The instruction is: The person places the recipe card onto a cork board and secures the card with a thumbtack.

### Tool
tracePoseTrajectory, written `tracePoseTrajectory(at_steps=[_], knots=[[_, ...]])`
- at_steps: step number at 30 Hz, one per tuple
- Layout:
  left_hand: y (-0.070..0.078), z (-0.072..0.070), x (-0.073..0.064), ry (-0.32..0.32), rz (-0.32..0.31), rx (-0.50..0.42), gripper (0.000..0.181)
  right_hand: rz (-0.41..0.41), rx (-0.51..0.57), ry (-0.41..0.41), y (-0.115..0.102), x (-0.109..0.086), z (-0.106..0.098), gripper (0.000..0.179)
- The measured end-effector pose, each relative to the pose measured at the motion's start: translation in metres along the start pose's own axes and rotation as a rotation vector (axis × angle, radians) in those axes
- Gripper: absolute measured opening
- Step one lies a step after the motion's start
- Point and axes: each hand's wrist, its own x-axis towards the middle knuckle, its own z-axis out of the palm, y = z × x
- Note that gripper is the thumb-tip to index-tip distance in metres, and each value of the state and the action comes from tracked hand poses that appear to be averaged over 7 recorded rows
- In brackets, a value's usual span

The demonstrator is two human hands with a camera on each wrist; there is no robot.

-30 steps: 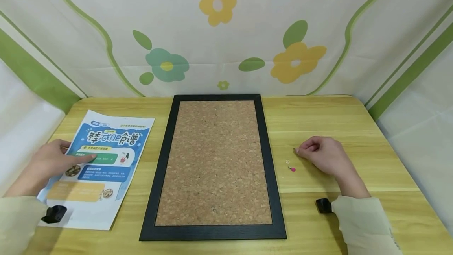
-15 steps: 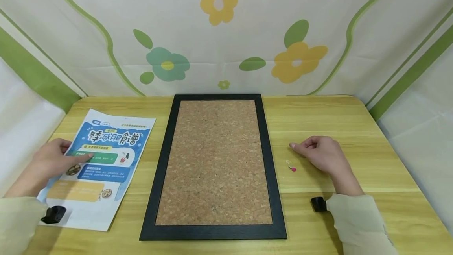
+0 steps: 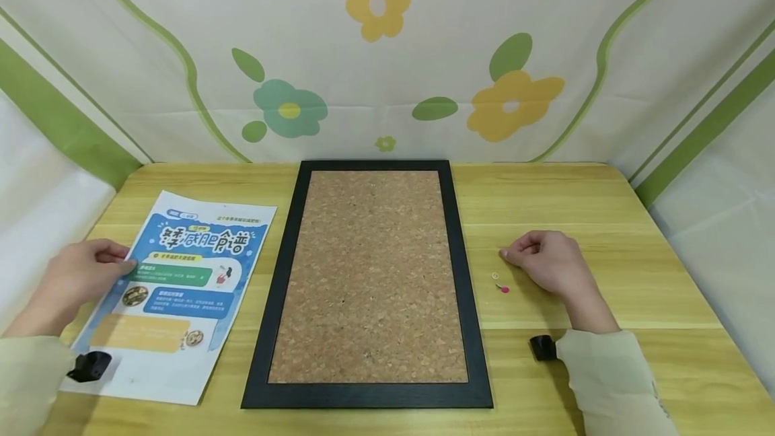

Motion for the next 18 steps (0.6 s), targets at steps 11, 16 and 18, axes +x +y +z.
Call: tracePoseTrajectory(at_steps=[11,16,18], knots=[[-0.0034,-0.0059,-0.0032,0.012,-0.033,-0.061,0.047,-0.002,0.019,0.004,0.001,-0.0021,-0.0029,0.033],[-0.0007,-0.0067,-0.0059,0.041,-0.026,-0.103,0.051,0.001,0.025,0.001,0.0006,-0.0029,-0.0028,0.032],[0.0004,-0.0078,-0.0076,0.066,-0.029,-0.117,0.053,0.006,0.031,-0.004,0.0002,-0.0032,-0.0023,0.032]])
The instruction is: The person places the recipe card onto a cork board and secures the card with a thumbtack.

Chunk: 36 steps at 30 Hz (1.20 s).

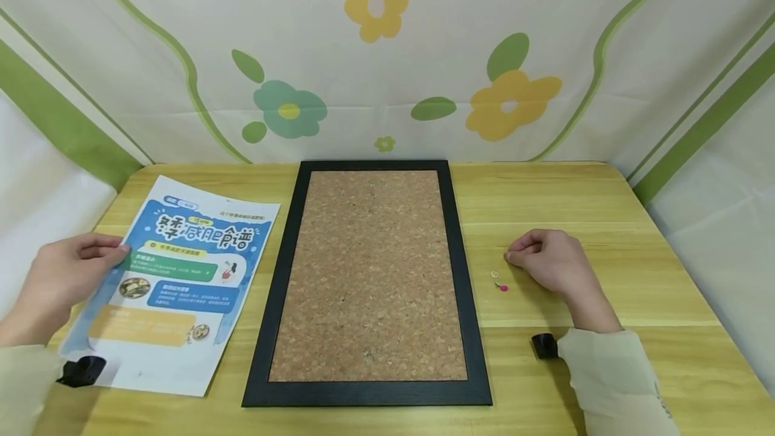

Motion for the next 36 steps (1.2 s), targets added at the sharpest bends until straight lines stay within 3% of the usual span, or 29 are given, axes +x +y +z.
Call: tracePoseTrajectory(at_steps=[8,12,18,36], knots=[[0.01,-0.012,-0.004,0.114,-0.04,-0.082,0.054,0.003,0.02,-0.008,0.0,0.0,0.001,0.033],[0.018,-0.016,-0.003,0.177,-0.11,-0.146,0.053,0.001,0.02,-0.01,0.0,0.0,0.001,0.032],[0.026,-0.018,-0.001,0.21,-0.176,-0.297,0.002,0.004,0.022,-0.009,0.001,-0.001,0.002,0.031],[0.046,-0.019,-0.003,0.342,-0.276,-0.42,0.018,0.01,0.019,0.0,0.0,0.0,0.003,0.031]])
